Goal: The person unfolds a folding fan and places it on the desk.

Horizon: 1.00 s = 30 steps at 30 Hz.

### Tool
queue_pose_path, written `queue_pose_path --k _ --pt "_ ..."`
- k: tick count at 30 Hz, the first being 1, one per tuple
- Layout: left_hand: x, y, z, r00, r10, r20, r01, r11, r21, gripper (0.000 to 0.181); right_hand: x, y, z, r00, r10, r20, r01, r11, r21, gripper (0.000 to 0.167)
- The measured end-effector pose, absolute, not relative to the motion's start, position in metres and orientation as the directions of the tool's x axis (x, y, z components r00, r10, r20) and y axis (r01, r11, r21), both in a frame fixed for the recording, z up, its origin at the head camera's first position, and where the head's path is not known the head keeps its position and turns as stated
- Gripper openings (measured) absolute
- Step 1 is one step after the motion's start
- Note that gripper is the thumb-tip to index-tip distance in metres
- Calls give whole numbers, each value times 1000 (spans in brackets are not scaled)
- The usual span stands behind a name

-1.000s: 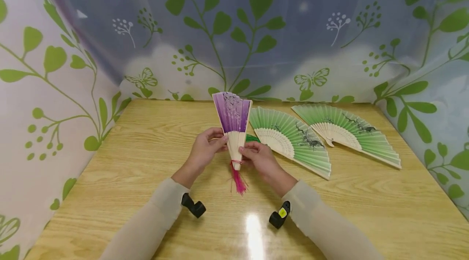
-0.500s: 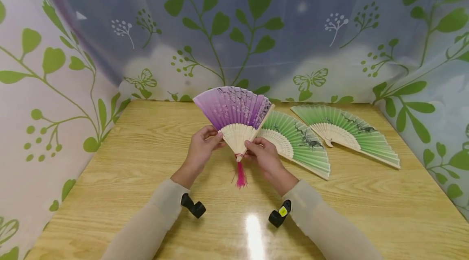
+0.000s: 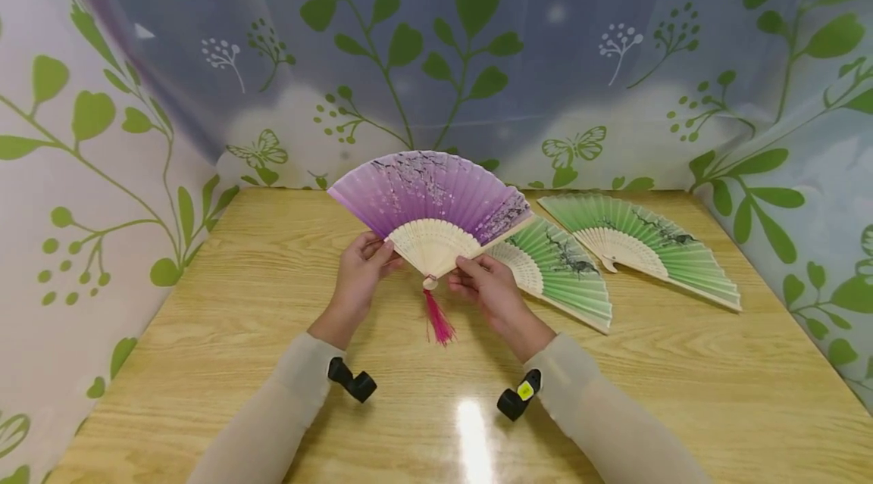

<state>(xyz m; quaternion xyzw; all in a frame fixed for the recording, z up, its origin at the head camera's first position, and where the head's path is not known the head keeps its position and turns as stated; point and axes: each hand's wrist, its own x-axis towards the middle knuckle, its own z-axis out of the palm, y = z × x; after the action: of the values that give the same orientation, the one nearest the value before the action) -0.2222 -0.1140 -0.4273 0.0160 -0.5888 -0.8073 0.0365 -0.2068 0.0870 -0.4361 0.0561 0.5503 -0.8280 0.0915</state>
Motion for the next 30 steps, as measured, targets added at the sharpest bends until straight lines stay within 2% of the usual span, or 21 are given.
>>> queue_pose_path --k 11,20,25,30 --pt "-228 -118 -427 -988 -153 -13 53 -423 905 7 -206 75 -431 -980 -54 -189 193 -447 -874 4" --pt "-232 -123 -424 -978 -199 -56 47 -478 877 19 -205 65 -424 -981 -30 -193 183 -494 -850 5" --pt "-236 -129 -423 -974 -212 -85 35 -506 862 17 -203 58 -424 -983 -29 -184 169 -545 -821 5" --pt "-242 -138 -422 -970 -220 -106 36 -558 829 14 -202 51 -422 -981 -49 -188 180 -592 -786 12"
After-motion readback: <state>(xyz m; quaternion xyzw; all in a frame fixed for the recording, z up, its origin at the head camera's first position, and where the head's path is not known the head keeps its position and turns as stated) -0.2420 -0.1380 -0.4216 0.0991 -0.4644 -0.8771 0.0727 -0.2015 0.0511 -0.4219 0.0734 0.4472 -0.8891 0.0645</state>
